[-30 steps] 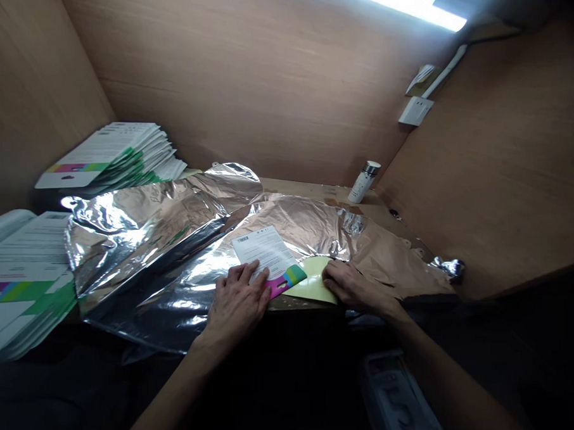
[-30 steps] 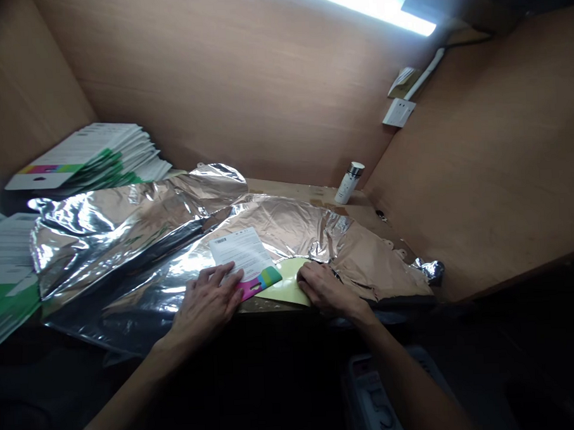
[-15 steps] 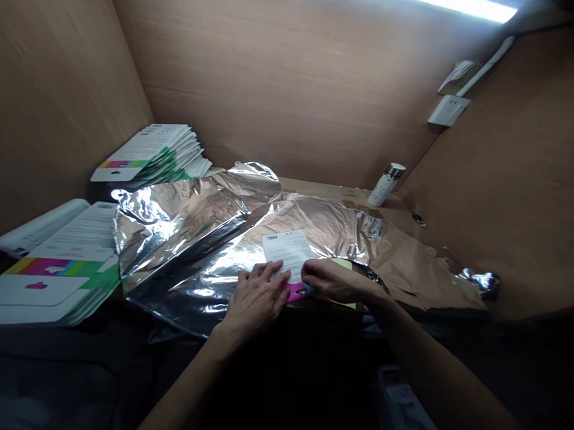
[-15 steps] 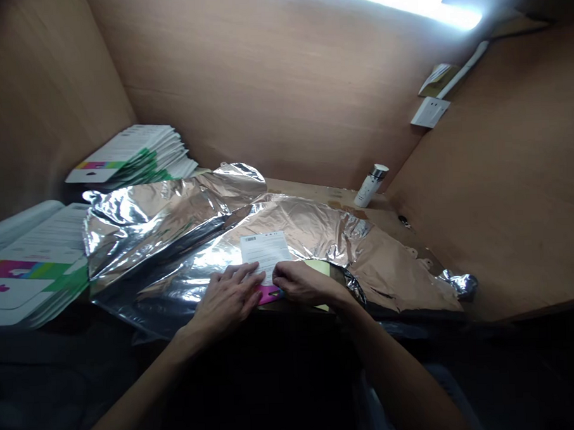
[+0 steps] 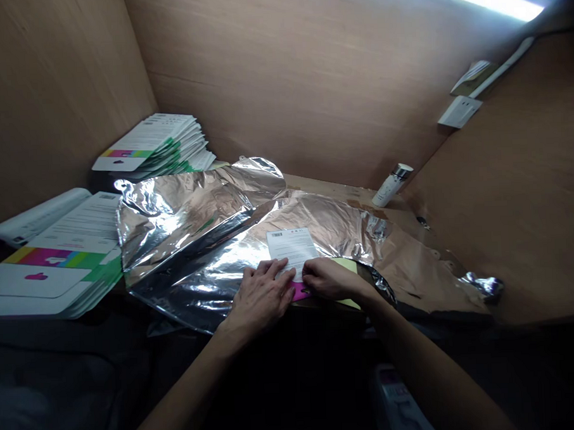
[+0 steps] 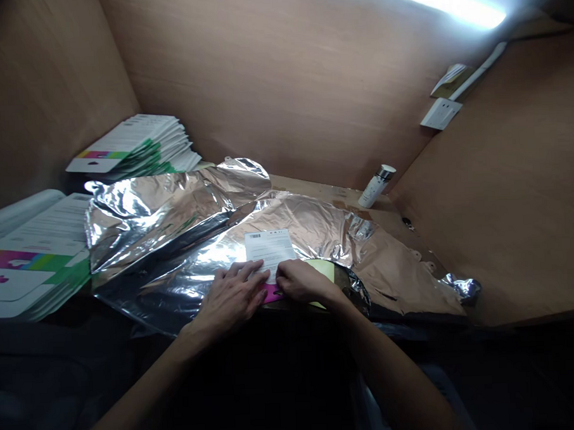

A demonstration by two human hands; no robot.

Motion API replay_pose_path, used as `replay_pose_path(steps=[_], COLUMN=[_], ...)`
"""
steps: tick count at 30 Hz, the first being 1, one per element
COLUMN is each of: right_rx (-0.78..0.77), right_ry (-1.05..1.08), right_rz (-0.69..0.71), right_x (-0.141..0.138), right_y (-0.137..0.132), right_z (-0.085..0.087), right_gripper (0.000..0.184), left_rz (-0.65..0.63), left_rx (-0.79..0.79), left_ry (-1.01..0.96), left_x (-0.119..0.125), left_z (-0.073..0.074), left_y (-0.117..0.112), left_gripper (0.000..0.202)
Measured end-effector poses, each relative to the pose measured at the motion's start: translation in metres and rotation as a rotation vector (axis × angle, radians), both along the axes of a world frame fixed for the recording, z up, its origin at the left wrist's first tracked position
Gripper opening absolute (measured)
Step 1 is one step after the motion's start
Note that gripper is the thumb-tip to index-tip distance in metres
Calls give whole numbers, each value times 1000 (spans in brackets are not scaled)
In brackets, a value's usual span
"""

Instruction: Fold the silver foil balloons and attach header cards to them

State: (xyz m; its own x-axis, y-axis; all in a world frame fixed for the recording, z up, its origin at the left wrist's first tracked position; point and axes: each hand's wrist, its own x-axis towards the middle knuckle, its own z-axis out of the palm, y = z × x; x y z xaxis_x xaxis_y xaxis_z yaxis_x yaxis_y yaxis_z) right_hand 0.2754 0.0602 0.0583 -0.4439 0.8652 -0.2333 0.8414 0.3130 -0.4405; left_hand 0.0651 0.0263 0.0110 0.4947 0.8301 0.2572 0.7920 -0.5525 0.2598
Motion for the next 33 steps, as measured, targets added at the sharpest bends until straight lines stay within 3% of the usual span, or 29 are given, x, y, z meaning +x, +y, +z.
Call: replay_pose_path(steps=[7, 10, 13, 16, 19, 21, 24, 27, 29, 31, 33], right_rx=[14, 117, 249, 336, 372, 332, 184, 178, 364, 481, 326], right_ry=[55, 55, 11, -34, -68, 40, 458, 850, 892, 867, 947], right_rz=[-77, -135, -241, -380, -413, -431, -395, -320, -471, -629, -600], right_x=[4, 7, 12, 15, 13, 8, 3, 10, 23, 42, 66], right_y=[-7, -9, -10, -16, -25, -31, -45, -68, -91, -120, -154], right_z=[-3, -8, -14, -18, -20, -17, -2, 15, 18, 10, -5], right_gripper=[6, 16, 4, 13, 34, 34, 25, 28, 40, 55, 53], left_rz=[13, 8, 16, -1, -15, -28, -1, 55, 89, 132, 145], left_rx=[-19, -12, -8, -18, -19, -3, 46, 92, 24, -165, -412], left_ry=[-2, 4, 14, 37, 62, 88, 94, -111, -355, -604, -782], left_x=[2, 2, 0, -1, 1, 4, 5, -4, -9, -6, 4], left_z=[1, 0, -1, 1, 6, 10, 19, 33, 42, 46, 40], left_y=[0, 1, 2, 3, 2, -2, -11, -26, -41, -59, -81], left_gripper=[35, 34, 32, 32, 33, 43, 53, 36, 31, 35, 42])
